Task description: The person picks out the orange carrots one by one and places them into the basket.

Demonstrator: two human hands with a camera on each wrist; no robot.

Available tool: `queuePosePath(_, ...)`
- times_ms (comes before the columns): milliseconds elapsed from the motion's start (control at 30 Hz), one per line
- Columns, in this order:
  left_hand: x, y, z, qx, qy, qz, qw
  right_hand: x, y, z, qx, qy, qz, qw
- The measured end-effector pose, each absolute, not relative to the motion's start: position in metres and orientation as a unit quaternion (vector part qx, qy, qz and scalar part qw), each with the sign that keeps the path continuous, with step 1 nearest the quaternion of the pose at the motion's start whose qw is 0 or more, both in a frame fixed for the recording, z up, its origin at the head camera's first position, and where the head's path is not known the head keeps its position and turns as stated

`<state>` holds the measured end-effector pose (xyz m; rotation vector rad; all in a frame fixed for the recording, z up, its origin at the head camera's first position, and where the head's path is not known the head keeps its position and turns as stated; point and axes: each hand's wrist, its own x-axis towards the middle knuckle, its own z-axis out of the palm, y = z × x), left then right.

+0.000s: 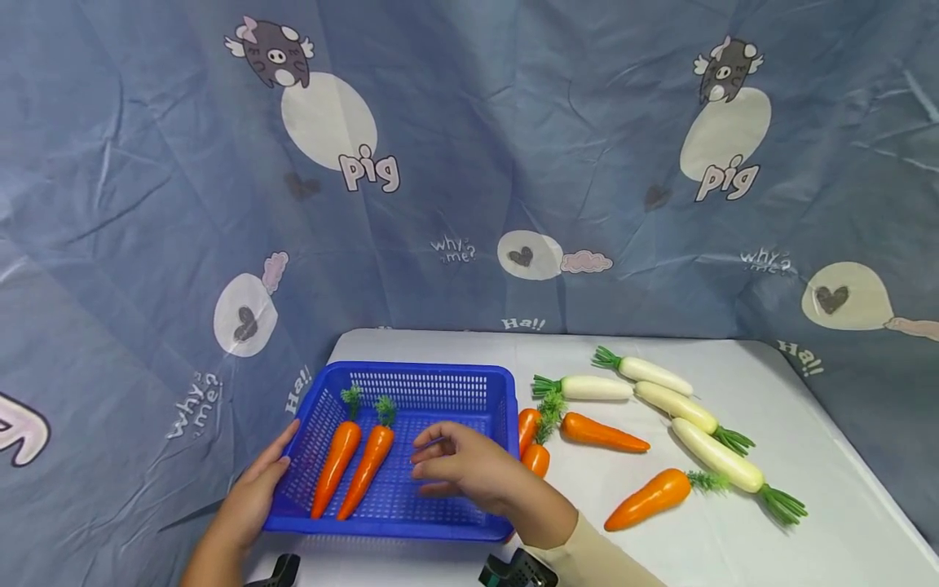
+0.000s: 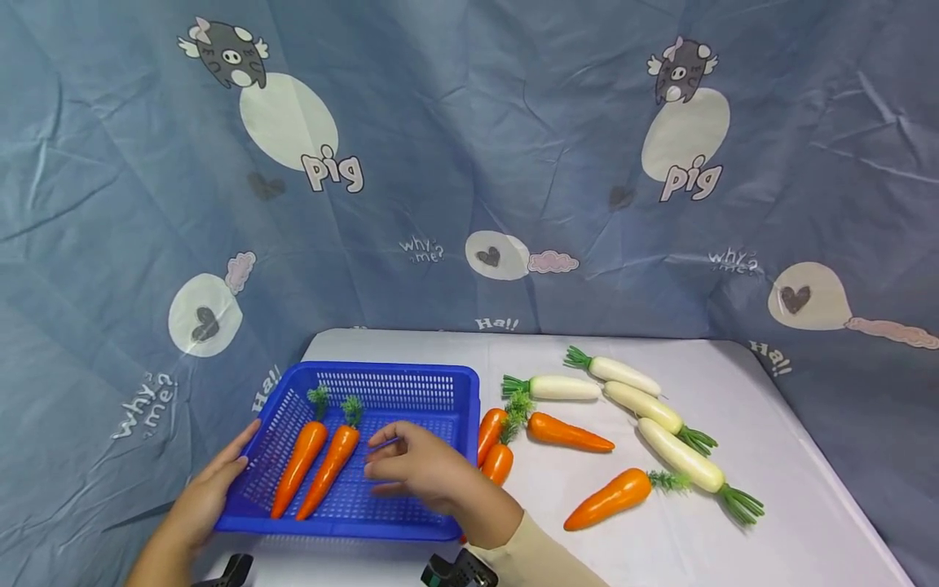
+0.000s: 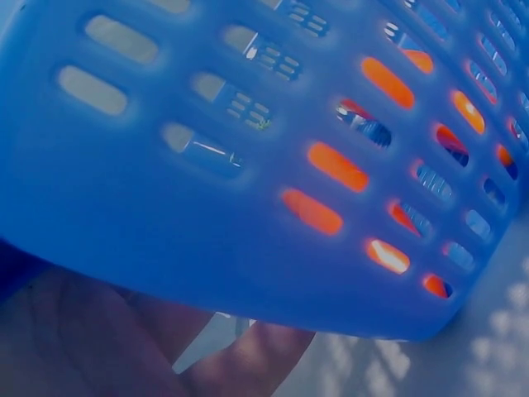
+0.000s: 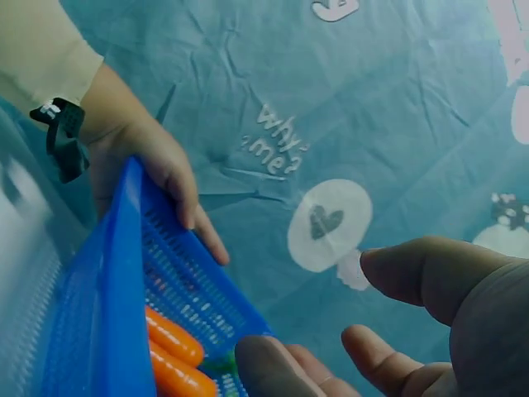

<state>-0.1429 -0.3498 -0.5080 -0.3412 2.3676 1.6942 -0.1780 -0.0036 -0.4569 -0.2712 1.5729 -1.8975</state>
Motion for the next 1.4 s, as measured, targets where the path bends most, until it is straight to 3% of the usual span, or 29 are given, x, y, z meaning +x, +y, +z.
queuePosePath(1000, -0.143, -0.351, -0.509, -0.11, 0.803, 0.577, 0.102, -0.147, 0.05, -0.473, -0.146, 0.608, -0.73, 0.276)
queuePosePath(1400, -0.143, -0.351, -0.511, -0.107, 0.8, 0.581, 0.105, -0.137, 0.076, -0.477, -0.192, 0.596, -0.724, 0.29)
